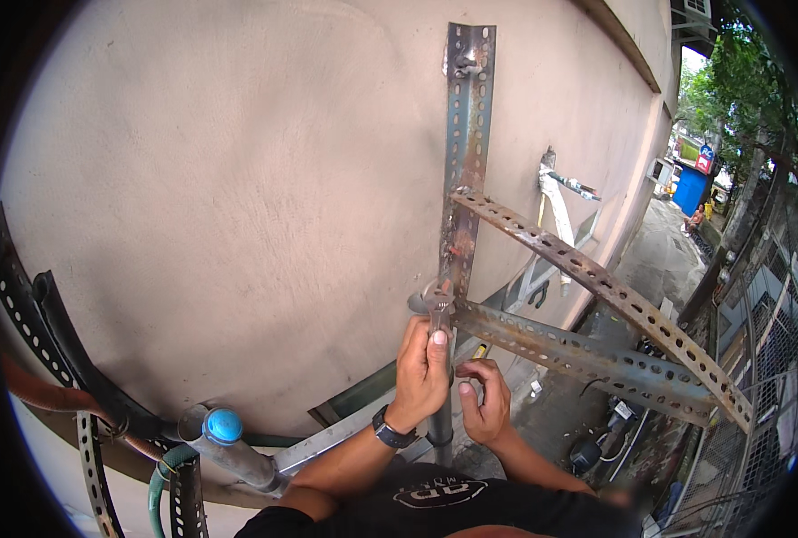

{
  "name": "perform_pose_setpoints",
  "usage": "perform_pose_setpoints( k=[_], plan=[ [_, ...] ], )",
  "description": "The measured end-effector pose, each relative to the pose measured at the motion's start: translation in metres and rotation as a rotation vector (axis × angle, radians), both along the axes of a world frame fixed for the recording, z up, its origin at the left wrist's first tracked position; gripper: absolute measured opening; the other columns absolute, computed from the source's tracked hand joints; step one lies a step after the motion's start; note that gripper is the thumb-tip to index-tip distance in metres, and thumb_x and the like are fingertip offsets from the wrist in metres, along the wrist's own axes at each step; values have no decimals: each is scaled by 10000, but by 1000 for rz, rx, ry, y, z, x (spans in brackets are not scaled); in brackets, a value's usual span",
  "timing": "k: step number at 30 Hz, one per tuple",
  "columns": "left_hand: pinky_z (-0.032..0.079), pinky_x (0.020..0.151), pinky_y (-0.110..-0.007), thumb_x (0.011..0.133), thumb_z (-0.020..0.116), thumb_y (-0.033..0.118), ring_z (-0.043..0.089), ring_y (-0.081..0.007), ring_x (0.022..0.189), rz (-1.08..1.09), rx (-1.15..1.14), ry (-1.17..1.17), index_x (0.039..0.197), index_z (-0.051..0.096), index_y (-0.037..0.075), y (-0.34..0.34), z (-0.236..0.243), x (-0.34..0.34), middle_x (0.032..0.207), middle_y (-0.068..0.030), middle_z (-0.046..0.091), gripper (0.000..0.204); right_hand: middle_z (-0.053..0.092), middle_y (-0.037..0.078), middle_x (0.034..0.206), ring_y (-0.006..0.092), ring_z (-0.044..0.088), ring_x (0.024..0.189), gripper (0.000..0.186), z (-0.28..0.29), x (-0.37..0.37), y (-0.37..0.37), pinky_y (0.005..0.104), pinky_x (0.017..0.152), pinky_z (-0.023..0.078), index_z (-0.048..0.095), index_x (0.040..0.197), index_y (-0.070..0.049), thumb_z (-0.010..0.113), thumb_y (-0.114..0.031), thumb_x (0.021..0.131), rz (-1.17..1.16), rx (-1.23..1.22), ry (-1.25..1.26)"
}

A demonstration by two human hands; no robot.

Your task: The person uses a wrench to tighten bolts on a metal bracket attached to an exterior wall while standing on a ladder.

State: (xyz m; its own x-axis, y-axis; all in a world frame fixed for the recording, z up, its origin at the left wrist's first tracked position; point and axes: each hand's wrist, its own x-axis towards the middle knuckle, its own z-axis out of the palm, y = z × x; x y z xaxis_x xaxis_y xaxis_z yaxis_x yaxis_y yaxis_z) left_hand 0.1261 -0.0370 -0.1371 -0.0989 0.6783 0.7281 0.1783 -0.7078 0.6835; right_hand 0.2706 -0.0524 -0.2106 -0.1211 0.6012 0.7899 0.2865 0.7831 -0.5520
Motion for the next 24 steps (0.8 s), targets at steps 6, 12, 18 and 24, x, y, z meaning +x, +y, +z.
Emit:
perform_pose_setpoints(
  k=[6, 12, 18, 24],
  plan=[
    [474, 934, -281, 1092, 544, 211, 580, -119, 1057, -418, -381, -367, 1181, 698, -29, -17, -19, -12, 1187, -52, 593, 299, 608, 271, 1190, 417, 667, 1027, 650, 31, -23, 3, 454, 855, 561, 416, 1333, 2, 780, 18, 794, 79, 133, -165],
    [503, 846, -248, 1080, 573, 235, 591, -89, 990, -318, -375, -293, 1238, 693, -36, -13, -11, -35, 1112, -37, 635, 335, 631, 260, 1067, 402, 666, 773, 559, 44, -45, 8, 469, 673, 534, 398, 1276, 33, 722, -42, 827, -45, 119, -271],
    [459, 992, -408, 1052, 554, 179, 590, -306, 1118, -72, 9, 1, 1337, 615, -39, -8, 16, -42, 1188, -179, 624, 364, 624, 159, 745, 352, 638, 622, 327, 120, -55, 9, 428, 592, 475, 431, 1273, 59, 524, -149, 1037, -88, 22, -73],
    [380, 1098, -514, 908, 686, 113, 447, -442, 1301, 274, 0, 343, 1526, 278, -68, 9, -21, -31, 1417, -305, 400, 762, 620, 62, 714, 173, 616, 607, 233, 219, 20, -83, 323, 587, 481, 575, 1217, -10, 476, -175, 1086, -153, -354, -363]
  ],
)
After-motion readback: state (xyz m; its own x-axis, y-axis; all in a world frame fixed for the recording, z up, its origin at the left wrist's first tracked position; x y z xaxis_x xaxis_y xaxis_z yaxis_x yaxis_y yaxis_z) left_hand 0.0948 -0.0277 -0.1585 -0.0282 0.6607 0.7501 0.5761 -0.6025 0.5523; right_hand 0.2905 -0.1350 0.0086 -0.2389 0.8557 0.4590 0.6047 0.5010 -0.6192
